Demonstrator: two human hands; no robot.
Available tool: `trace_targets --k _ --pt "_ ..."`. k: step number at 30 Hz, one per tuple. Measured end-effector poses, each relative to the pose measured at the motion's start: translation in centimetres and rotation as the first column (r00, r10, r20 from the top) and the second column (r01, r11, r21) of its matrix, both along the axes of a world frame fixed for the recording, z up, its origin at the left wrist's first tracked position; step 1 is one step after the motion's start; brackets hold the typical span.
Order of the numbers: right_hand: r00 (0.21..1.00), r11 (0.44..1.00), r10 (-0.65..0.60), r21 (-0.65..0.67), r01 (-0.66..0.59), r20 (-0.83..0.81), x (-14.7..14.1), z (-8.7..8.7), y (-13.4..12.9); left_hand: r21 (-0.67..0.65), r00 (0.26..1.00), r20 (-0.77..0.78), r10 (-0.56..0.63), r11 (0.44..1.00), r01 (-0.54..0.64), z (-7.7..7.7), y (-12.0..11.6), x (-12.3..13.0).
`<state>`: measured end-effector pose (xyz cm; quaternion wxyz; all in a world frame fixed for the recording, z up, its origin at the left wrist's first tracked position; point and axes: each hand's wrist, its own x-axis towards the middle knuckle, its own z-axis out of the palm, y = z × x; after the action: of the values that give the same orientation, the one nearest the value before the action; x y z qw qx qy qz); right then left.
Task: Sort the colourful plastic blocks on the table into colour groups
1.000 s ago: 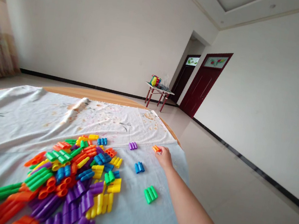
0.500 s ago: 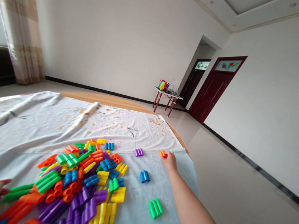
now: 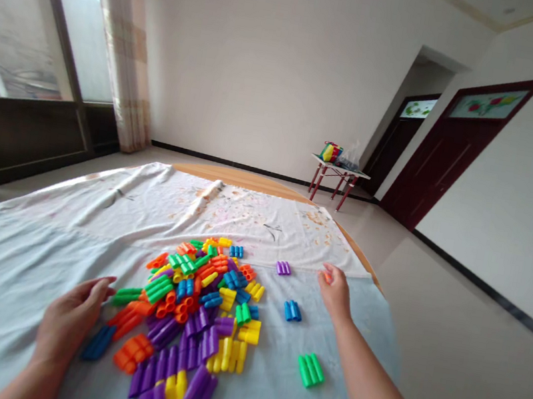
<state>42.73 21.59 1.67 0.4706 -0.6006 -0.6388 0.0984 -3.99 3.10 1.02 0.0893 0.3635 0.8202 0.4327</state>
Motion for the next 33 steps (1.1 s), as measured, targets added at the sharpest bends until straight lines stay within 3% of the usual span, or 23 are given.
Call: trace_targets --k 4,8,12,17,22,27,33 --pt "0.938 0.936 0.343 0.099 -0.337 -0.053 -5.0 2.0 -5.2 -0.04 0.999 0.05 -0.014 0.999 0.016 0.0 0.1 0.4" --pt "0.868 0.869 0.493 0.092 -0.487 -0.06 -9.7 2.3 -9.7 -0.049 0.997 0.054 -0.05 0.997 0.052 -0.2 0.2 0.1" --pt "0.841 0.839 0.541 0.076 -0.538 -0.022 -12.4 1.2 -11.6 -0.05 0.995 0.07 -0.076 0.996 0.08 -0.5 0.3 -0.3" --pt "0.845 0.845 0.533 0.023 -0.534 0.034 -13.7 0.1 -12.2 -0.022 0.983 0.094 -0.161 0.986 0.163 -0.8 0.0 -0.5" --pt "0.819 0.82 0.568 0.032 -0.572 0.078 -16.0 1.2 -13.1 -0.034 0.973 0.082 -0.216 0.975 0.219 -0.9 -0.4 0.1" --pt "0.737 0.752 0.646 0.0 -0.659 0.2 -20.1 2.6 -13.9 -0.055 0.971 0.039 -0.234 0.97 0.236 -0.9 -0.5 0.6" --pt "0.63 0.706 0.694 -0.154 -0.692 0.35 -21.8 2.0 -14.1 -0.057 0.971 0.024 -0.24 0.969 0.241 -0.7 -0.9 0.7"
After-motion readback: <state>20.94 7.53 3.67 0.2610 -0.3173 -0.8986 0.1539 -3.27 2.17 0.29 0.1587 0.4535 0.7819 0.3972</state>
